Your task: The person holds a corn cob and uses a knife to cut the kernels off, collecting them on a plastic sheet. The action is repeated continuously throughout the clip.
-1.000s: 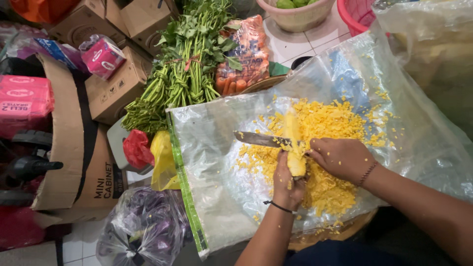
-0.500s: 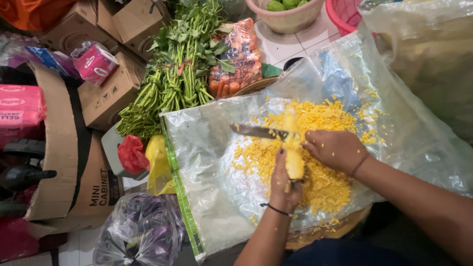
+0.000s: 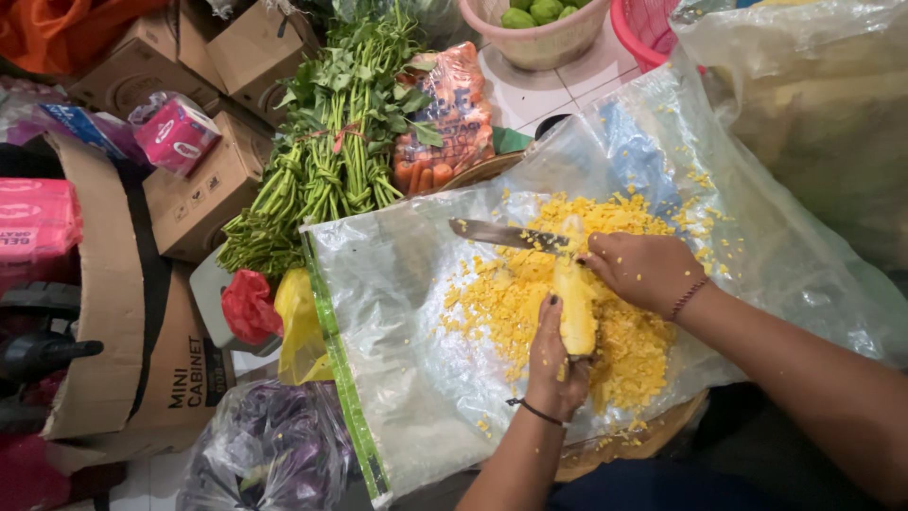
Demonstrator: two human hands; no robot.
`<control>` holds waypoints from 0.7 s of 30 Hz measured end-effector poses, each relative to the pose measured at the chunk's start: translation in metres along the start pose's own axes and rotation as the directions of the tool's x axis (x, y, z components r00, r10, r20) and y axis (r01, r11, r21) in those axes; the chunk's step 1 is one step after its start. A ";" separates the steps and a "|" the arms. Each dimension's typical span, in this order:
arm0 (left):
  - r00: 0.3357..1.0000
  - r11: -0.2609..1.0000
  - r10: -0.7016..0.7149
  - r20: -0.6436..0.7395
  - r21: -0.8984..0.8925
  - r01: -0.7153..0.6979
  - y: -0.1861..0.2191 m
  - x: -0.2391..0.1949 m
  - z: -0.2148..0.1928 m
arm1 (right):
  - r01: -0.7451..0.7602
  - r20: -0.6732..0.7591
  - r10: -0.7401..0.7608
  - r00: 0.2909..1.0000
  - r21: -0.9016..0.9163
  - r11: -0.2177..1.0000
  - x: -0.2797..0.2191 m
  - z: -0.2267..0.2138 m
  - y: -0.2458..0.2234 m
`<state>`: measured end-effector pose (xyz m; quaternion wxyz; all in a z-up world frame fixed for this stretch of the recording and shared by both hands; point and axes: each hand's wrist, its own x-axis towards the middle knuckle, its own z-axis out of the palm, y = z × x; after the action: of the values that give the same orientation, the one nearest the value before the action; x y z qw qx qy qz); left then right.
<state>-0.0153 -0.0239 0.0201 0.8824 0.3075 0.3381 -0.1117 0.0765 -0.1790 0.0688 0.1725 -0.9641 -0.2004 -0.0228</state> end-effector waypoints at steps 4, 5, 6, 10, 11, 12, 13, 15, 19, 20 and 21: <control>0.988 0.997 0.062 0.140 0.042 -0.069 0.004 0.004 -0.006 | -0.011 0.002 0.011 1.000 0.025 1.000 -0.002 -0.003 0.003; 0.984 0.996 0.078 0.159 0.024 -0.083 0.008 0.006 -0.008 | -0.014 0.018 0.014 1.000 0.019 1.000 -0.003 -0.003 0.001; 0.980 0.995 0.093 0.175 0.006 -0.096 0.010 0.008 -0.011 | -0.015 0.023 0.015 1.000 0.014 1.000 -0.004 -0.003 0.000; 0.988 0.998 0.059 0.145 0.012 -0.062 0.006 0.009 -0.014 | -0.027 0.000 0.027 1.000 0.002 1.000 0.001 -0.008 0.005; 0.986 0.998 0.045 0.160 0.027 -0.049 0.004 0.008 -0.014 | -0.033 -0.015 0.033 0.999 0.003 0.999 0.002 -0.009 0.007; 0.984 0.998 0.031 0.174 0.040 -0.039 0.001 0.009 -0.013 | -0.035 -0.015 0.035 0.999 0.015 0.999 0.001 -0.010 0.008; 0.982 0.997 0.064 0.176 0.039 -0.072 0.004 0.011 -0.014 | -0.038 -0.016 0.038 0.999 0.027 0.999 -0.001 -0.012 0.009; 0.976 0.989 0.141 0.164 0.025 -0.147 0.015 0.017 -0.018 | 0.004 0.012 -0.004 1.000 0.069 0.998 -0.010 -0.012 0.002; 0.950 0.951 0.294 0.105 -0.129 -0.280 0.047 0.031 -0.028 | 0.122 0.135 -0.149 0.980 0.190 0.974 -0.037 -0.011 -0.025; 0.953 0.944 0.292 0.080 -0.188 -0.273 0.052 0.032 -0.029 | 0.128 0.172 -0.167 0.971 0.215 0.968 -0.044 -0.011 -0.032; 0.956 0.932 0.289 0.057 -0.246 -0.267 0.057 0.032 -0.031 | 0.128 0.179 -0.169 0.969 0.219 0.967 -0.047 -0.011 -0.038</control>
<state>0.0152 0.0404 0.0073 0.9341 0.2400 0.2610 0.0413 0.0188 -0.1673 0.0859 0.2484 -0.9208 -0.2898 0.0802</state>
